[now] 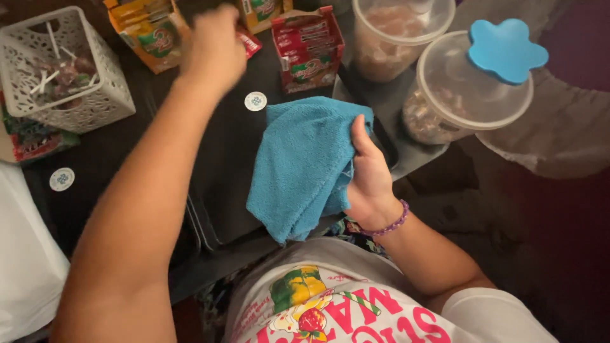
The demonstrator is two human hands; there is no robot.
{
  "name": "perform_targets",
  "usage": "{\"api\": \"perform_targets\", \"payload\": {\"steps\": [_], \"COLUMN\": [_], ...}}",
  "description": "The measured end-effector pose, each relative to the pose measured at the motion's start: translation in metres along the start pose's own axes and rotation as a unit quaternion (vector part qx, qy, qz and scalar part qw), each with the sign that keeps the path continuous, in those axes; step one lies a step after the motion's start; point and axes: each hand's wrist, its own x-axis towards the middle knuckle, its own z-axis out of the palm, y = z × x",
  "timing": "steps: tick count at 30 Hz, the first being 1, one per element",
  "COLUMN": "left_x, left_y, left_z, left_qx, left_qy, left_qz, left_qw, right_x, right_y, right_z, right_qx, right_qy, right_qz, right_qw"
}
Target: Organizing and sorting snack packets from cardboard boxes on a counter.
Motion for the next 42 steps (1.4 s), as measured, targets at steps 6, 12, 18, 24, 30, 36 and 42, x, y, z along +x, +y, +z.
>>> {"api": "perform_targets", "payload": {"steps": [6, 12, 18, 24, 30, 36, 42], "left_x": [-0.012, -0.022, -0.048, -0.131, -0.165, -0.152, -0.178], "left_y": [-0.027, -0.028, -0.033, 0.061, 0.084, 0.068, 0.092], "left_z": [0.054, 0.065, 0.017, -0.036, 0.001, -0.003, -0.008], "left_qx": [0.243, 0.288, -0.058, -0.317, -0.295, -0.207, -0.255], "left_qy": [0.053, 0.040, 0.196, 0.164, -0.082, -0.055, -0.052], "left_qz": [0.087, 0.168, 0.043, 0.064, 0.280, 0.230, 0.351], "left_qw": [0.965, 0.942, 0.978, 0.932, 0.910, 0.949, 0.899], "right_x": [0.005, 0.004, 0.006, 0.002, 0.004, -0.005, 0.003], "right_y": [0.001, 0.000, 0.000, -0.002, -0.005, -0.001, -0.005], "right_z": [-0.008, -0.008, -0.008, -0.011, -0.021, -0.014, -0.024], "right_qx": [-0.003, 0.007, 0.001, 0.021, 0.032, 0.024, 0.008], "right_qy": [-0.001, -0.030, -0.011, -0.029, -0.171, -0.186, -0.182], "right_qz": [-0.017, -0.012, -0.016, 0.014, 0.006, 0.048, -0.014], "right_qw": [1.000, 0.999, 1.000, 0.999, 0.985, 0.981, 0.983]}}
